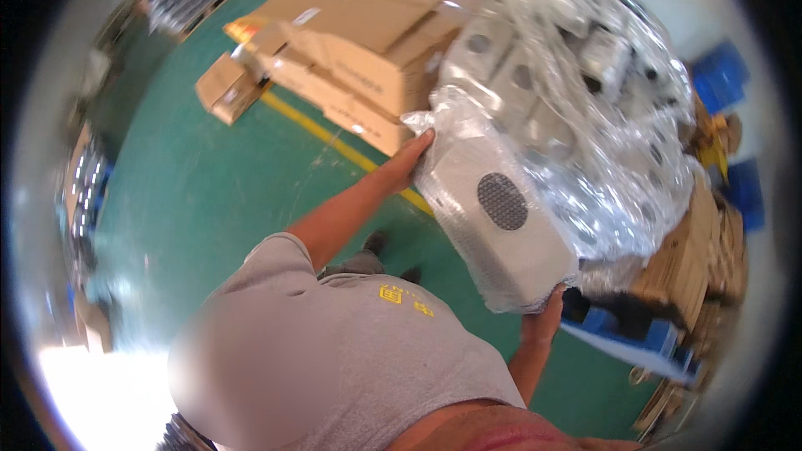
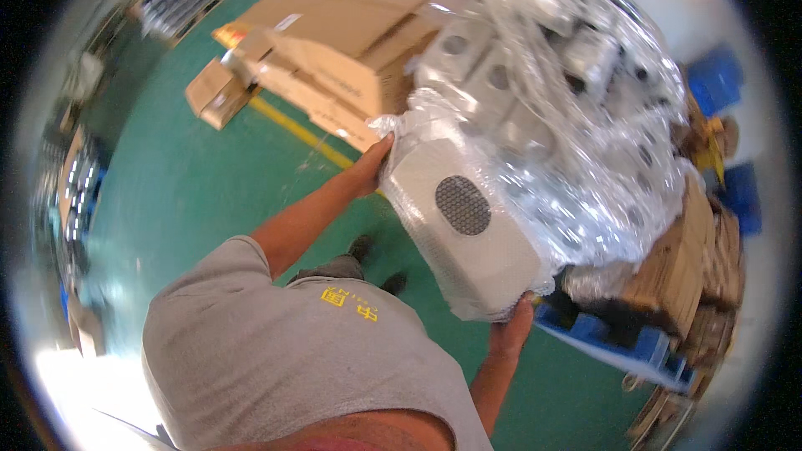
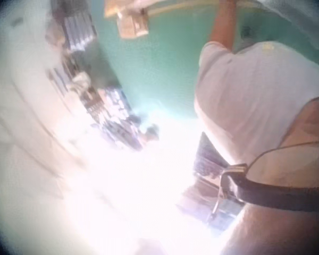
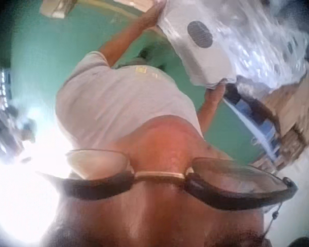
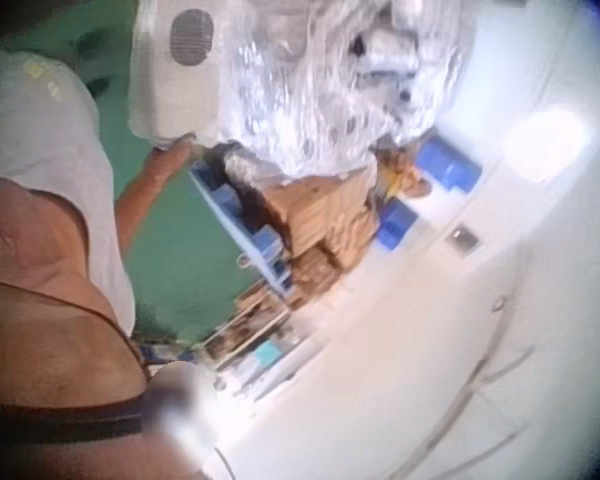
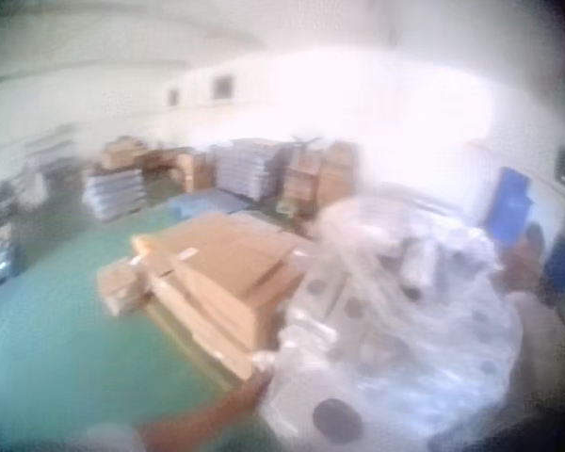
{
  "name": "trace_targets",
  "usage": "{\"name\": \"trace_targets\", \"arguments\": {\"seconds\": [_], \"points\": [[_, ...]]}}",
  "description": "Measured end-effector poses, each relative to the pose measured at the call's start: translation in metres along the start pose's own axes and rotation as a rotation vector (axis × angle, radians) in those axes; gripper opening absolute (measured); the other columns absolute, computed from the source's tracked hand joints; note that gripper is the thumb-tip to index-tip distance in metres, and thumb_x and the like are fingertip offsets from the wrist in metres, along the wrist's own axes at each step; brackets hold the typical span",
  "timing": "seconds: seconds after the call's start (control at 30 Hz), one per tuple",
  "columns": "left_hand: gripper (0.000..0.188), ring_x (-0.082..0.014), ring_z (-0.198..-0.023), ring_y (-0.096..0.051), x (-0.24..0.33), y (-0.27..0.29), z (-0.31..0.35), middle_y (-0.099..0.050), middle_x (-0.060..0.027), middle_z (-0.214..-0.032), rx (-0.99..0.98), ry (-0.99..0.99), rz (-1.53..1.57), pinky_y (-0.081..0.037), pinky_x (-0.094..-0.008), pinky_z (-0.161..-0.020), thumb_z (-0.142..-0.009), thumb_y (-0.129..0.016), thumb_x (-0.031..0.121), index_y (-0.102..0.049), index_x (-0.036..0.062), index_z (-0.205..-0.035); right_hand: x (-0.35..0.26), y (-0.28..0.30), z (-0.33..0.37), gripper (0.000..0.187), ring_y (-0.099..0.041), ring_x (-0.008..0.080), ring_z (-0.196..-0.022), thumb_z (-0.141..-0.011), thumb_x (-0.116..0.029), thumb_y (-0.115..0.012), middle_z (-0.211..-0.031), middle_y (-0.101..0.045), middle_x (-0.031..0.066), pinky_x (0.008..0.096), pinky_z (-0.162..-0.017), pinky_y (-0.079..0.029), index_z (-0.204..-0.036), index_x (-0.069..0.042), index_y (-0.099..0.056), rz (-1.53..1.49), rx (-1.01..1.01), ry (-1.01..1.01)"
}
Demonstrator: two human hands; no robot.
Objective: The person unpacks a silver metal casing, applies colored stickers and a red label, then uses a power drill to fasten screws. They connect wires to a small black module and attach it to a finned metal component, securing it with additional screws.
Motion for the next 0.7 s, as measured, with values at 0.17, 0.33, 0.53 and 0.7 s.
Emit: {"name": "trace_targets", "arguments": {"seconds": [0.17, 0.33, 0.53, 0.7], "points": [[0.062, -0.0244, -0.127, -0.06, -0.019, 0.143, 0.129, -0.061, -0.0103, -0.141, 0.34, 0.042, -0.008, -0.047, -0.0412, -0.109, -0.103, -0.049, 0.055, -0.055, 0.0098, -0.144, 0.059, -0.072, -0.011, 0.058, -0.057, 0.025, -0.124, -0.107, -0.046, -0.049, -0.136, -0.06, 0.0139, 0.0429, -0.104, -0.047, -0.139, 0.002, -0.052, 0.314, -0.223, -0.158], [0.059, -0.0249, -0.126, -0.061, -0.047, 0.298, 0.282, -0.063, -0.0093, -0.14, 0.574, -0.055, 0.199, -0.048, -0.0412, -0.108, -0.101, -0.051, 0.055, -0.058, 0.0125, -0.142, 0.145, -0.192, 0.009, 0.053, -0.063, 0.0235, -0.116, -0.107, -0.044, -0.05, -0.129, -0.064, 0.0122, 0.0392, -0.097, -0.051, -0.134, 0.001, -0.056, 0.449, -0.494, -0.33], [0.062, -0.0221, -0.128, -0.058, -0.03, 0.4, 0.471, -0.063, -0.0056, -0.14, 0.871, -0.174, 0.314, -0.043, -0.0417, -0.11, -0.101, -0.044, 0.059, -0.058, 0.0146, -0.142, 0.262, -0.358, 0.068, 0.056, -0.063, 0.0247, -0.117, -0.107, -0.045, -0.05, -0.132, -0.063, 0.0117, 0.0403, -0.097, -0.052, -0.136, 0.002, -0.056, 0.598, -0.767, -0.425], [0.061, -0.0233, -0.122, -0.061, -0.013, 0.492, 0.578, -0.064, -0.006, -0.137, 1.055, -0.33, 0.434, -0.047, -0.0423, -0.105, -0.101, -0.045, 0.059, -0.06, 0.0132, -0.139, 0.363, -0.478, 0.112, 0.054, -0.065, 0.0218, -0.108, -0.104, -0.05, -0.054, -0.127, -0.066, 0.006, 0.0363, -0.088, -0.053, -0.134, -0.006, -0.059, 0.635, -0.811, -0.451]]}}
Point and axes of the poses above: each hand's wrist, its own z-axis away from the middle knuckle, its own y-axis out of the back of the hand, x = y × z, the point moved 4 cm from there along -z, towards the middle knuckle
